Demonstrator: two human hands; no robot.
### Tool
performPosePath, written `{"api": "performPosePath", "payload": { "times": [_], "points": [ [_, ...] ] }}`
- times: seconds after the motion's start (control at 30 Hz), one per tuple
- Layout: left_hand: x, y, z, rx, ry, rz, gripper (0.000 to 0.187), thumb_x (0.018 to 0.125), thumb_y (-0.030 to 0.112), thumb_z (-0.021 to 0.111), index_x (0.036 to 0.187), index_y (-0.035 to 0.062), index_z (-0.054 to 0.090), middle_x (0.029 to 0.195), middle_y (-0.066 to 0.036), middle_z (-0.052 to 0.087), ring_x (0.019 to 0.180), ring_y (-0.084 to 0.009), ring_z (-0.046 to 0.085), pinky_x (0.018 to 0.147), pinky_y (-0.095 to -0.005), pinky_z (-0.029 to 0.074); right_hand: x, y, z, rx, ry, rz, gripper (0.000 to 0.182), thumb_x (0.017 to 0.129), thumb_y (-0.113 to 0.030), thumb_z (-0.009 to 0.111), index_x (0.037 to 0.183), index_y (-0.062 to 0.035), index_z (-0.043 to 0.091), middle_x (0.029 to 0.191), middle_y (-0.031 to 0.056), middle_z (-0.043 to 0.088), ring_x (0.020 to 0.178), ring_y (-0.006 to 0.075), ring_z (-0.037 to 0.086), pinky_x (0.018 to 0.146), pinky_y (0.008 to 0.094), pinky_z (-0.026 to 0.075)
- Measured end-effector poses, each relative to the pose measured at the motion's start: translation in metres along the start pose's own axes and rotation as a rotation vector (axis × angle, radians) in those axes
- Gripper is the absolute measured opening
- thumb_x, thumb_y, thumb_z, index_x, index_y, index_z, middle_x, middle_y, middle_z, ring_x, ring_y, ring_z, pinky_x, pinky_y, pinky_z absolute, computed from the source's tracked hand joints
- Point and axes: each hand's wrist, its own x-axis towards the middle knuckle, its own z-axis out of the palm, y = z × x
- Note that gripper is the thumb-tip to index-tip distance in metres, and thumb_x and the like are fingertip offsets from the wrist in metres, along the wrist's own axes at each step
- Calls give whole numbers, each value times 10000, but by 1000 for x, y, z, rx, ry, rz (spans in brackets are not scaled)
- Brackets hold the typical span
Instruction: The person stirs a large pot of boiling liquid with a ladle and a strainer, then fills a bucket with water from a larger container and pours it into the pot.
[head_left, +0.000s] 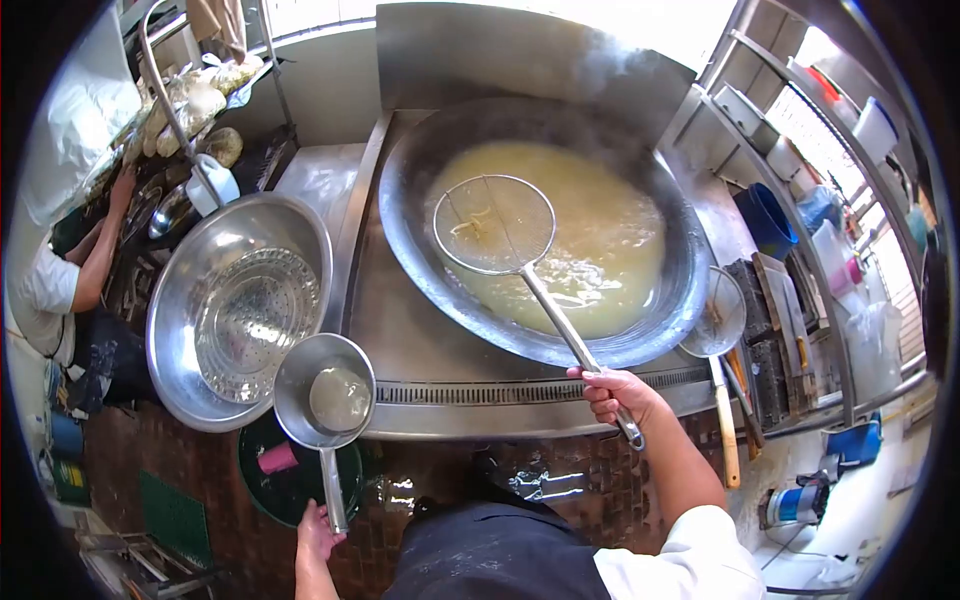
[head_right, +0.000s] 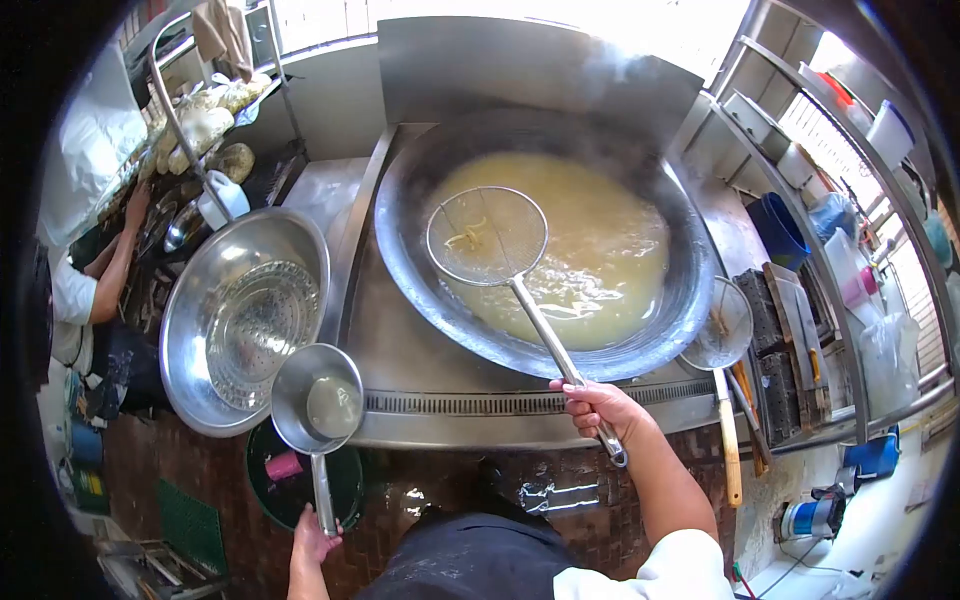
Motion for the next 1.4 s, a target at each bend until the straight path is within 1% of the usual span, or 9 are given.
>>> {"api": "performPosePath", "payload": {
  "times": [0.23,0.43,0.6,0.73,0.8,0.87,0.97,1.13,1.4],
  "points": [
    [20,-56,-18,670,187,-251,361,919,387,564,1132,95,570,866,-61,652,678,-192,637,562,-358,525,-42,-13,-32,-16,116,-163,287,982,-249,523,1244,-135,501,615,-68,363,446,32,356,407,209,299],
    [6,-44,6,596,183,-248,418,915,420,585,1242,159,577,905,-24,658,732,-161,631,604,-343,494,-57,-70,-71,49,358,-424,264,967,-272,545,1188,-128,548,615,-53,398,431,48,365,395,217,327],
    [2,-46,-6,531,165,-64,416,891,444,621,1180,144,601,835,-16,661,664,-145,623,565,-312,492,-18,-163,-173,-742,1147,-503,426,868,-286,643,1137,21,522,690,65,563,510,184,551,471,350,486],
    [-19,-47,11,546,280,-151,432,911,417,592,1224,118,582,846,-20,647,656,-146,602,564,-307,477,23,-205,-231,-1462,1588,-380,419,816,-193,620,1135,60,520,1008,297,647,909,390,670,772,427,549],
    [-27,-56,18,541,296,-233,441,917,400,577,1232,92,576,870,-27,643,663,-151,599,559,-313,481,58,-222,-244,-1205,1386,-78,333,795,-136,628,1063,54,574,960,281,662,896,374,677,772,415,551],
    [-35,-67,26,542,286,-270,436,911,398,584,1213,84,576,876,-36,647,669,-153,607,556,-331,489,95,-226,-241,-1491,1091,108,272,777,-66,609,1020,55,615,913,275,669,880,340,691,749,397,557],
    [-37,-89,26,525,261,-308,434,896,416,608,1189,97,580,883,-37,651,676,-152,616,559,-332,490,134,-221,-203,-1313,1119,-78,160,807,-94,547,812,55,605,578,138,593,509,254,618,462,411,484],
    [-49,-97,42,494,264,-280,443,875,437,636,1170,111,576,885,-28,652,717,-157,620,607,-334,490,145,-212,-130,-1314,866,81,202,818,-159,621,875,32,588,608,91,582,468,184,554,413,357,431],
    [-30,-76,24,611,217,-289,410,902,418,607,1170,108,577,877,-20,647,702,-158,605,617,-342,486,134,-136,-69,-398,166,48,127,928,-223,609,896,-124,537,580,-85,424,442,10,385,384,203,326]
  ]
}}
